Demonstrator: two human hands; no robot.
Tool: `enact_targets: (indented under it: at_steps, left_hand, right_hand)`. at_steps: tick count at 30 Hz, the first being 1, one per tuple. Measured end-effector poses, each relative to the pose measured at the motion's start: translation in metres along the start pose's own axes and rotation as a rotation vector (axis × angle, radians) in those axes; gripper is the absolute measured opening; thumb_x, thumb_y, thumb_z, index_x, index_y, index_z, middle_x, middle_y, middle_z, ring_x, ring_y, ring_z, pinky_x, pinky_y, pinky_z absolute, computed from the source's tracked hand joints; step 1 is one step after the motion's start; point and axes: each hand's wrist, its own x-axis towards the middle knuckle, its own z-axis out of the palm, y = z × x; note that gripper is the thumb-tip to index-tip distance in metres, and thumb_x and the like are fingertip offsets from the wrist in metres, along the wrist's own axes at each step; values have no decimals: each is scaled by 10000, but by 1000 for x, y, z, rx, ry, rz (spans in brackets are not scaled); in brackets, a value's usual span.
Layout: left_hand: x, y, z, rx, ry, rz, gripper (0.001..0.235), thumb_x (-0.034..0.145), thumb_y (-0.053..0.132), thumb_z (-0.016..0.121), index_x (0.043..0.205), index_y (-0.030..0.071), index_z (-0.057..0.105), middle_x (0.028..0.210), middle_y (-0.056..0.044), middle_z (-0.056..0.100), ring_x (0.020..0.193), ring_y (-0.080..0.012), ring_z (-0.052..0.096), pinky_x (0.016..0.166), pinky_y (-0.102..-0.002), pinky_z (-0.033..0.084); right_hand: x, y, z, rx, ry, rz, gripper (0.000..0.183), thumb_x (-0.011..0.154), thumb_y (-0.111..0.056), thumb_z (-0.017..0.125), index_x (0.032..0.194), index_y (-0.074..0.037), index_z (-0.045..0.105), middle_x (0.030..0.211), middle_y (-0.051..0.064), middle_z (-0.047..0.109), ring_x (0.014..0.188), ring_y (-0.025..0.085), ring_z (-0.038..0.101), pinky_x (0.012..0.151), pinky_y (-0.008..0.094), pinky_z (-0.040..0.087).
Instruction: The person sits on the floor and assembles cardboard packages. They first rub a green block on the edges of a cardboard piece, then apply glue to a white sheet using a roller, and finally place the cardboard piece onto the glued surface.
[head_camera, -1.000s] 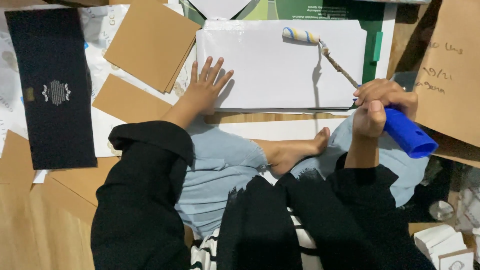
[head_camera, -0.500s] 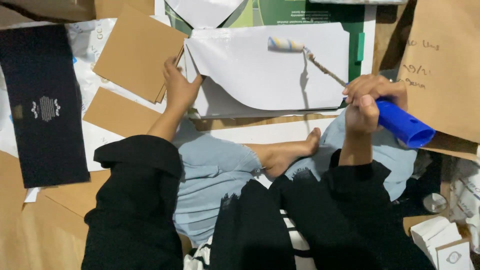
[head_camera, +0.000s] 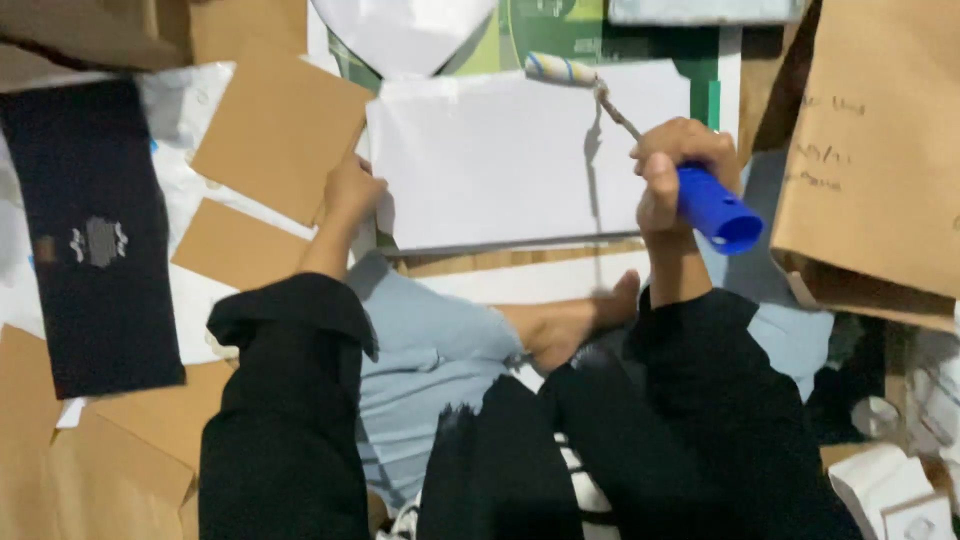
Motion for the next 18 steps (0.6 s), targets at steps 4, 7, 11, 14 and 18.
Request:
enact_targets:
  at_steps: [4, 7, 11, 14, 18]
  left_hand:
    - [25, -21, 19, 162, -50, -113, 214, 726, 110, 538, 937, 84, 563, 979, -131, 620, 895, -320, 581, 714, -404, 452]
    - [29, -24, 22, 252, -63, -110, 336, 704, 135, 547, 1027, 53, 589, 1045, -178, 620, 962, -384, 583, 790, -445, 468]
    - [17, -7, 10, 355, -136, -74, 317, 791, 145, 492, 1083, 35, 544, 1052, -171, 596, 935, -364, 579, 726, -435, 492]
    - [35, -23, 3, 354, -21, -67, 275, 794, 100, 449, 1051, 61, 539, 1040, -146, 588, 927, -352, 578, 712, -442, 489]
    - [76, -90, -6, 513, 352, 134, 551, 706, 149, 577, 1228, 25, 455, 1229, -168, 461, 1087, -352, 423, 927, -400, 354]
  right_hand:
    - [33, 5, -23, -57, 418, -79, 213, 839, 68, 469, 963, -101, 502, 633, 47, 436, 464, 174, 419, 451, 288, 407]
    - [58, 7, -41, -207, 406, -197, 222, 884, -136, 601, 742, -83, 439, 569, 65, 408, 453, 200, 423, 478, 328, 413]
    - [41, 49, -48, -729, 79, -276, 196, 937, -276, 481, 917, -82, 455, 876, 122, 426, 757, 259, 449, 745, 395, 393]
    - [9, 58, -34, -904, 46, 29, 367, 986, -420, 538, 1048, -59, 513, 967, 137, 395, 760, 256, 498, 709, 385, 447]
    - [-73, 113, -72, -675, 400, 249, 355, 908, -317, 711, 1105, -85, 529, 937, 101, 547, 786, 212, 551, 716, 357, 466]
